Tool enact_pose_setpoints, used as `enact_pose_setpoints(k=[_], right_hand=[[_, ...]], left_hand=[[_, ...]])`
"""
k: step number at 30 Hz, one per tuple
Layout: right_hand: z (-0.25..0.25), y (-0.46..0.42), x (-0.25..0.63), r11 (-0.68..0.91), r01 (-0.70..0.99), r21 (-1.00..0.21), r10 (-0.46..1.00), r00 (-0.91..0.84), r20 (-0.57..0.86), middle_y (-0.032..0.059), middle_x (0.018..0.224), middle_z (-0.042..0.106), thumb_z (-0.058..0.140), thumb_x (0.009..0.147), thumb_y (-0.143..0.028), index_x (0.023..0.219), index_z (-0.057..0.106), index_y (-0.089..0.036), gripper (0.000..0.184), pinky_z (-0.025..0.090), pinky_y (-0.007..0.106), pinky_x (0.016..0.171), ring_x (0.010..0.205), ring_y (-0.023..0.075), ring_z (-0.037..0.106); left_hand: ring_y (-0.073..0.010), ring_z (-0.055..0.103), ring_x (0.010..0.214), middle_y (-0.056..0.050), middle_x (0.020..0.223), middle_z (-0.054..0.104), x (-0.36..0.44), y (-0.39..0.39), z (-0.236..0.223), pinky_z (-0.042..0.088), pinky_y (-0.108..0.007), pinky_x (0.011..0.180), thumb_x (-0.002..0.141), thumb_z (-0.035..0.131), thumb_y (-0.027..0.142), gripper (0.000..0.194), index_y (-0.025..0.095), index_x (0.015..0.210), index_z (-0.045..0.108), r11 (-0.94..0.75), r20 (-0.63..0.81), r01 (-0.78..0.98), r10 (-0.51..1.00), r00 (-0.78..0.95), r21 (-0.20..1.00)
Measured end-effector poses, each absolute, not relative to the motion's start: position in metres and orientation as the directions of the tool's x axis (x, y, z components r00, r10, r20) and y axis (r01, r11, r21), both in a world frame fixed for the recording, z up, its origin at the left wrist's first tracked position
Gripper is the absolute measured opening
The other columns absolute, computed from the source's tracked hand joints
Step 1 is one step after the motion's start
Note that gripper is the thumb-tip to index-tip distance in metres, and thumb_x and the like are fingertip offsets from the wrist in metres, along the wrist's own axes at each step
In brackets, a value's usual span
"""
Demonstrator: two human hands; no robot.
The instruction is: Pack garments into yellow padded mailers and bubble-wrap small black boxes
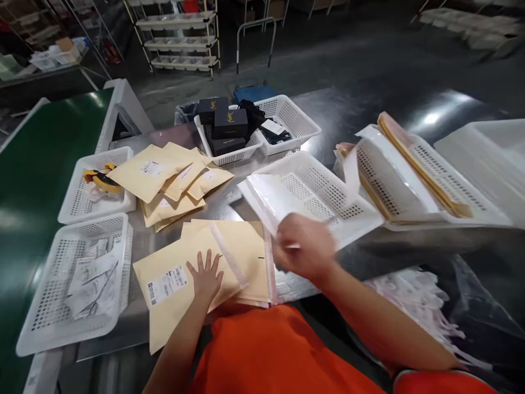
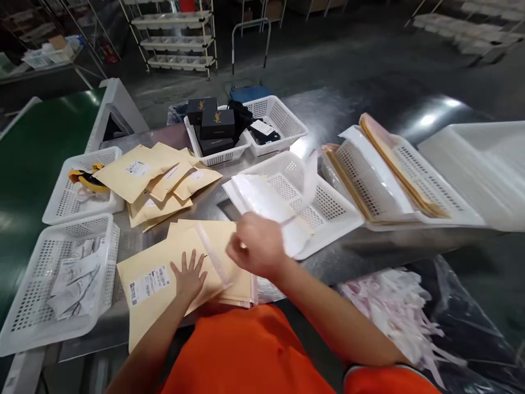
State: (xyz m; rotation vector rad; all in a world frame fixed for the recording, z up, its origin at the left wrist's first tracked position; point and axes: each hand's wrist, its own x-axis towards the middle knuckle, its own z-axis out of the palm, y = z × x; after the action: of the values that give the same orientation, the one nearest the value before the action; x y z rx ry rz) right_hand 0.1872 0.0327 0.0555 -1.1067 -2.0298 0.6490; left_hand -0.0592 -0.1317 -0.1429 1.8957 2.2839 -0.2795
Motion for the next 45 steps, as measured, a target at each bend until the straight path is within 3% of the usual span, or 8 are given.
enact_pose_setpoints(k=[2, 4, 7, 18, 23, 28, 37, 45], right_hand=[[0.019, 0.018, 0.148, 0.477, 0.638, -0.604, 0.821, -0.568, 0.048, 0.0041, 0.081, 0.065, 0.055, 0.09, -0.043, 0.086, 0.061, -0.021, 0.023, 0.046, 0.034, 0.077, 0.079, 0.0197, 0.061], [-0.027, 0.008, 0.114, 0.37, 0.78, -0.504, 0.772, -0.56, -0.301, 0.0066, 0.093, 0.069, 0.057, 0.091, -0.037, 0.094, 0.063, -0.018, 0.02, 0.044, 0.028, 0.074, 0.081, 0.0179, 0.062], [-0.086, -0.002, 0.094, 0.322, 0.84, -0.436, 0.722, -0.516, -0.461, 0.0095, 0.092, 0.072, 0.05, 0.094, -0.025, 0.09, 0.066, -0.015, 0.02, 0.042, 0.026, 0.069, 0.082, 0.0186, 0.064], [-0.119, -0.017, 0.094, 0.459, 0.753, -0.471, 0.549, -0.657, -0.517, 0.0066, 0.094, 0.072, 0.041, 0.1, -0.033, 0.094, 0.067, -0.019, 0.031, 0.04, 0.026, 0.069, 0.086, 0.0199, 0.064], [-0.122, -0.046, 0.073, 0.532, 0.714, -0.455, 0.527, -0.7, -0.483, 0.0094, 0.097, 0.07, 0.048, 0.095, -0.023, 0.098, 0.065, -0.016, 0.019, 0.041, 0.029, 0.07, 0.083, 0.021, 0.063], [-0.13, -0.053, 0.057, 0.588, 0.697, -0.409, 0.561, -0.716, -0.415, 0.014, 0.107, 0.065, 0.046, 0.096, -0.019, 0.102, 0.064, -0.014, 0.02, 0.043, 0.035, 0.08, 0.097, 0.0262, 0.058], [-0.146, 0.069, -0.067, 0.584, 0.748, -0.316, 0.704, -0.66, -0.262, 0.0206, 0.114, 0.055, 0.03, 0.095, -0.008, 0.114, 0.057, -0.007, 0.033, 0.035, 0.044, 0.09, 0.104, 0.0301, 0.048], [-0.144, -0.06, 0.098, 0.736, 0.526, -0.427, 0.411, -0.848, -0.335, 0.0109, 0.101, 0.063, 0.059, 0.082, -0.019, 0.094, 0.066, -0.019, 0.014, 0.042, 0.039, 0.082, 0.095, 0.027, 0.055]], left_hand=[[-0.0418, 0.01, 0.151, 0.0, 0.165, 0.018, -0.062, -0.131, -0.147, 0.0, -0.083, 0.108, 0.097, 0.035, 0.048, 0.058, 0.039, 0.152, 0.021, 0.173, -0.253, 0.985, 0.953, -0.169, -0.005], [-0.0423, 0.011, 0.151, 0.0, 0.165, 0.018, -0.065, -0.131, -0.15, 0.0, -0.083, 0.108, 0.097, 0.034, 0.051, 0.058, 0.04, 0.152, 0.019, 0.167, -0.264, 0.986, 0.952, -0.156, 0.018], [-0.0412, 0.009, 0.151, 0.001, 0.165, 0.016, -0.066, -0.132, -0.152, -0.002, -0.082, 0.108, 0.097, 0.032, 0.053, 0.059, 0.04, 0.152, 0.018, 0.167, -0.272, 0.986, 0.95, -0.155, 0.022], [-0.0412, 0.006, 0.151, 0.0, 0.165, 0.013, -0.058, -0.128, -0.141, -0.007, -0.08, 0.109, 0.096, 0.034, 0.051, 0.061, 0.037, 0.153, 0.018, 0.196, -0.341, 0.98, 0.923, -0.175, 0.026], [-0.0383, 0.006, 0.152, -0.01, 0.165, 0.01, -0.061, -0.13, -0.145, -0.002, -0.077, 0.113, 0.095, 0.032, 0.048, 0.071, 0.015, 0.155, 0.015, 0.196, -0.362, 0.981, 0.914, -0.184, -0.006], [-0.0377, 0.007, 0.152, -0.018, 0.164, 0.011, -0.061, -0.128, -0.142, 0.003, -0.075, 0.114, 0.091, 0.035, 0.033, 0.07, 0.007, 0.154, 0.018, 0.188, -0.363, 0.982, 0.913, -0.187, -0.032], [-0.0382, 0.009, 0.152, -0.015, 0.164, 0.015, -0.058, -0.122, -0.144, 0.004, -0.074, 0.116, 0.09, 0.036, 0.04, 0.073, 0.01, 0.154, 0.021, 0.251, -0.413, 0.968, 0.884, -0.218, 0.026], [-0.0367, 0.007, 0.152, -0.015, 0.165, 0.01, -0.057, -0.115, -0.133, 0.006, -0.074, 0.115, 0.086, 0.042, 0.033, 0.075, 0.01, 0.155, 0.021, 0.29, -0.465, 0.95, 0.861, -0.206, 0.116]])
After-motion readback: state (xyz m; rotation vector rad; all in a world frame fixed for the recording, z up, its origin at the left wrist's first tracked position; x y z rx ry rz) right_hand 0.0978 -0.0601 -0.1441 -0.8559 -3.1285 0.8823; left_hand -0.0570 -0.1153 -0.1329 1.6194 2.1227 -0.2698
